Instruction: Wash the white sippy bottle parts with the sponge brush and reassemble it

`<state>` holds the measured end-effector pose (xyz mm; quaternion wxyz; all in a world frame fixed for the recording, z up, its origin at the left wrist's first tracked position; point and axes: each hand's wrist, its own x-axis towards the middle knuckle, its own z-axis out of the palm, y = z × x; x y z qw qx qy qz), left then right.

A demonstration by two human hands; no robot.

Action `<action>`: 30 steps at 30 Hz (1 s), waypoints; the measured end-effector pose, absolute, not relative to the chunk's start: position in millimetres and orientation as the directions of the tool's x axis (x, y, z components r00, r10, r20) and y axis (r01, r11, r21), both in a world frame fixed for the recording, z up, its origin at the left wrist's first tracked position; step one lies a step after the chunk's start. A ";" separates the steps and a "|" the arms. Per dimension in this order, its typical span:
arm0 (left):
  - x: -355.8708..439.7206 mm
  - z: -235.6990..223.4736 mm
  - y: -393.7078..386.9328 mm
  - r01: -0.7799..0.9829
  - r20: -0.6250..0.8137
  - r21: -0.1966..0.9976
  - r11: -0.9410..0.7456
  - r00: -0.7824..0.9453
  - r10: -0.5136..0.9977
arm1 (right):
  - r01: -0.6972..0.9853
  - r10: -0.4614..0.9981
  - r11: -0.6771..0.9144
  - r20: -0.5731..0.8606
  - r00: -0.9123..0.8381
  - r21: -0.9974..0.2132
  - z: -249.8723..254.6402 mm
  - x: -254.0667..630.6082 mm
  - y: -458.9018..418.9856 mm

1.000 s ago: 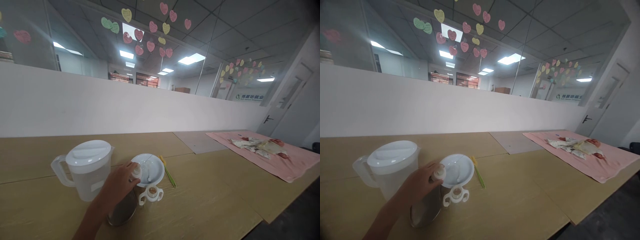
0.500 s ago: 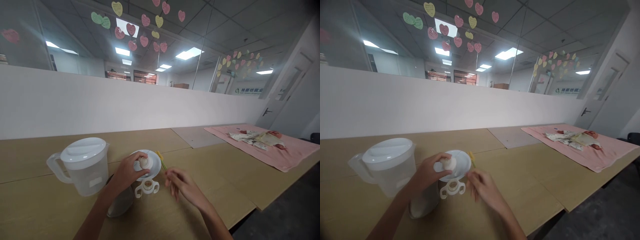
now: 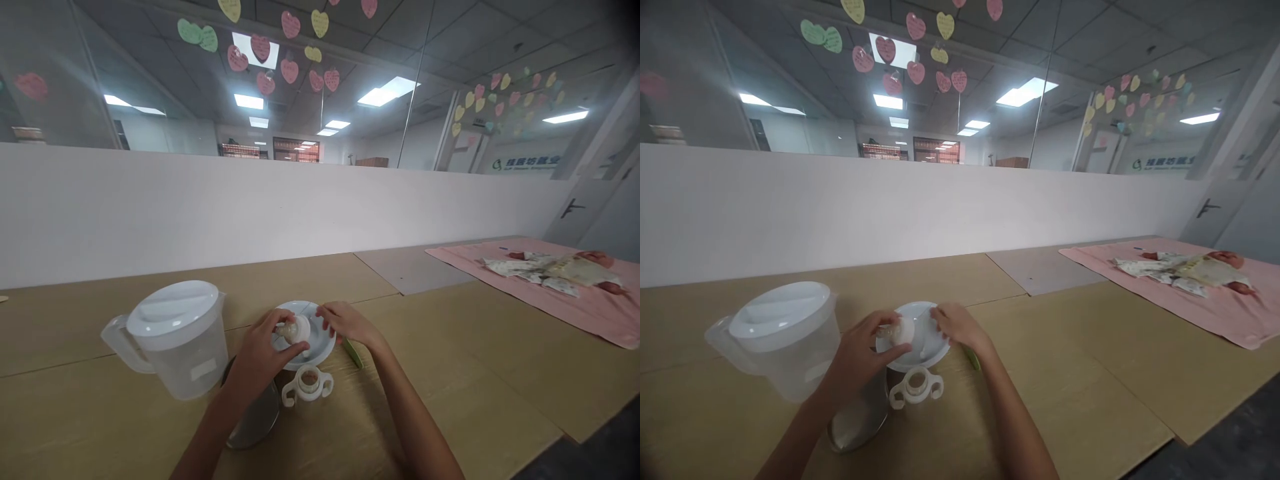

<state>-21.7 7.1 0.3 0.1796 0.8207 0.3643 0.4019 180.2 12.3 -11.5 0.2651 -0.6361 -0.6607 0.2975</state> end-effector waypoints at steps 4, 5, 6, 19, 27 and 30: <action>-9.1 -3.0 8.1 0.418 0.588 0.618 -0.666 0.316 0.744 | 0.152 0.952 0.107 0.057 -0.301 -0.983 2.5 147.4 -9.5; -6.4 -3.3 7.8 0.398 0.597 0.625 -0.671 0.310 0.740 | 0.098 0.957 0.116 0.085 -0.276 -0.988 3.9 141.6 -13.0; -4.3 -3.5 7.4 0.373 0.599 0.634 -0.677 0.316 0.736 | 0.055 0.964 0.121 0.104 -0.244 -0.991 4.4 137.3 -15.1; -8.1 -10.4 6.5 0.288 0.603 0.705 -0.648 0.238 0.761 | -0.096 0.940 -0.137 -0.099 -0.326 -0.986 7.0 134.2 -27.8; -14.6 -7.7 30.8 -0.009 0.345 0.938 -0.347 0.140 0.928 | 0.201 0.901 0.087 -0.009 -0.433 -0.976 8.2 152.7 -26.7; -18.8 -21.4 42.9 0.286 0.338 0.846 -0.450 0.365 0.868 | 0.422 0.974 0.170 0.087 -0.209 -0.891 -3.1 166.3 -9.0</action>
